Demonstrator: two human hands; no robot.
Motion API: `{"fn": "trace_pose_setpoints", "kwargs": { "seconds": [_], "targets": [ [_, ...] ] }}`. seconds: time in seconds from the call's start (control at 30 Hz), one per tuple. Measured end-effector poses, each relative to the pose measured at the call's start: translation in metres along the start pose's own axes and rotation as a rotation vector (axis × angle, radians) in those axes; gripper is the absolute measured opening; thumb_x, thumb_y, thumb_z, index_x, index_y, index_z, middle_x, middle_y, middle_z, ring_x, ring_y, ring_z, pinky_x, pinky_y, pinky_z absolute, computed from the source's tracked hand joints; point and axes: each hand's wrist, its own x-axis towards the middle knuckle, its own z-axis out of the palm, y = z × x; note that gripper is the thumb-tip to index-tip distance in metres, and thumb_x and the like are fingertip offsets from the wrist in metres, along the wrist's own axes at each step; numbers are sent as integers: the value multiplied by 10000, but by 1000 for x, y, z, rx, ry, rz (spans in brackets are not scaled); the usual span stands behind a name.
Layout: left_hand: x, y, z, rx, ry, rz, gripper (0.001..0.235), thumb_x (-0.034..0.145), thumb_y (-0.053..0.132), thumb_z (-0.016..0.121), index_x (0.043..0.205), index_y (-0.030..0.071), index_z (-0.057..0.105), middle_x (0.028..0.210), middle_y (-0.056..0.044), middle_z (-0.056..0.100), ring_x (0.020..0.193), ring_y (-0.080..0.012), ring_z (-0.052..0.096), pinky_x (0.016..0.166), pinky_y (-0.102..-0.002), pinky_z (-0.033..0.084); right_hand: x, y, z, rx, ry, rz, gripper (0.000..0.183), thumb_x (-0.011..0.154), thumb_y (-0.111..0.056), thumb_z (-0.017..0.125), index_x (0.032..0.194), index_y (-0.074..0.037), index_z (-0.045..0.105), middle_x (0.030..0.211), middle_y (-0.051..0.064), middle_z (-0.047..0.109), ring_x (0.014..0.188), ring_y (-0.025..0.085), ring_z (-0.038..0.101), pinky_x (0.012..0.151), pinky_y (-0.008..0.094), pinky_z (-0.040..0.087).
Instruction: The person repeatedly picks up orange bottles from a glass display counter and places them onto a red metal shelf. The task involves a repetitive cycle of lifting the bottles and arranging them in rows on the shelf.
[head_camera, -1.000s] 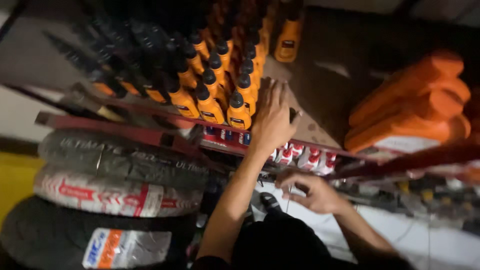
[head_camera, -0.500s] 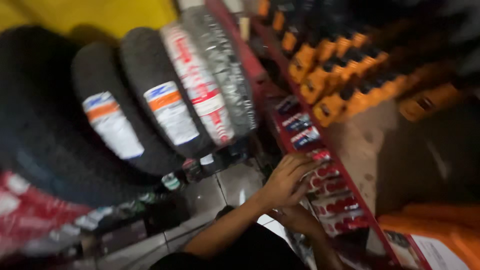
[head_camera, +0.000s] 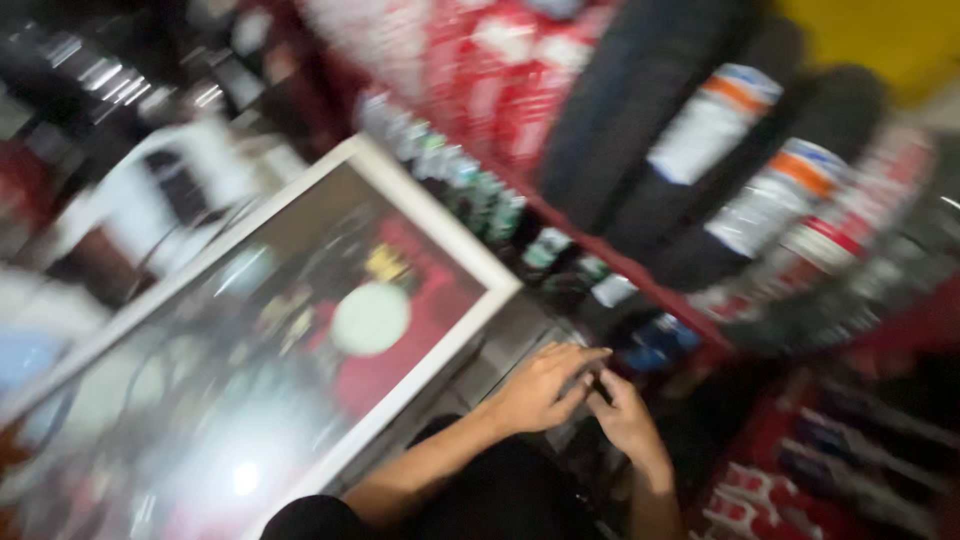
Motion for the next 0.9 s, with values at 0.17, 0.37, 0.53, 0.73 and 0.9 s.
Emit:
{"fn": "trace_pose_setpoints", "kwargs": {
  "seconds": [0.17, 0.37, 0.53, 0.73, 0.9],
  "targets": [
    [-108, 29, -72, 204, 383, -156, 395, 945, 84, 625, 1335, 24, 614, 1104, -177, 694, 1042, -357, 650, 965, -441, 499, 21, -65, 87, 6, -377, -38, 107, 974, -99, 642, 979, 3, 677, 883, 33, 680, 872, 126, 634, 823, 281, 513],
    [-223, 64, -117, 377, 798, -352, 397, 959, 74, 610, 1353, 23, 614, 1127, -160, 708, 1045, -341, 663, 965, -432, 504, 38, -118, 188, -23, -685, -32, 110, 956, -104, 641, 969, -3, 683, 891, 28, 690, 864, 117, 634, 824, 286, 512],
    [-308, 82, -137, 588, 1173, -402, 364, 982, 93, 617, 1333, -2, 601, 1221, -201, 684, 1141, -379, 645, 997, -434, 504, 48, -177, 272, -245, -964, -200, 151, 976, -163, 652, 980, -15, 685, 875, 35, 661, 847, 118, 582, 787, 293, 493],
    [-392, 84, -163, 869, 1422, -615, 458, 911, 91, 655, 1342, -31, 558, 1225, -230, 654, 1172, -403, 605, 1044, -463, 469, 40, -237, 377, -282, -1225, -694, 223, 950, -188, 651, 1102, -26, 654, 1051, 88, 693, 1008, 192, 659, 907, 329, 510],
    [-408, 78, -165, 966, 1492, -735, 590, 879, 99, 683, 1413, -47, 478, 1347, -263, 554, 1264, -442, 525, 1092, -490, 430, 24, -261, 458, -318, -1295, -783, 458, 939, -177, 688, 1351, -52, 532, 1168, 135, 606, 1035, 219, 655, 932, 362, 527]
  ]
}}
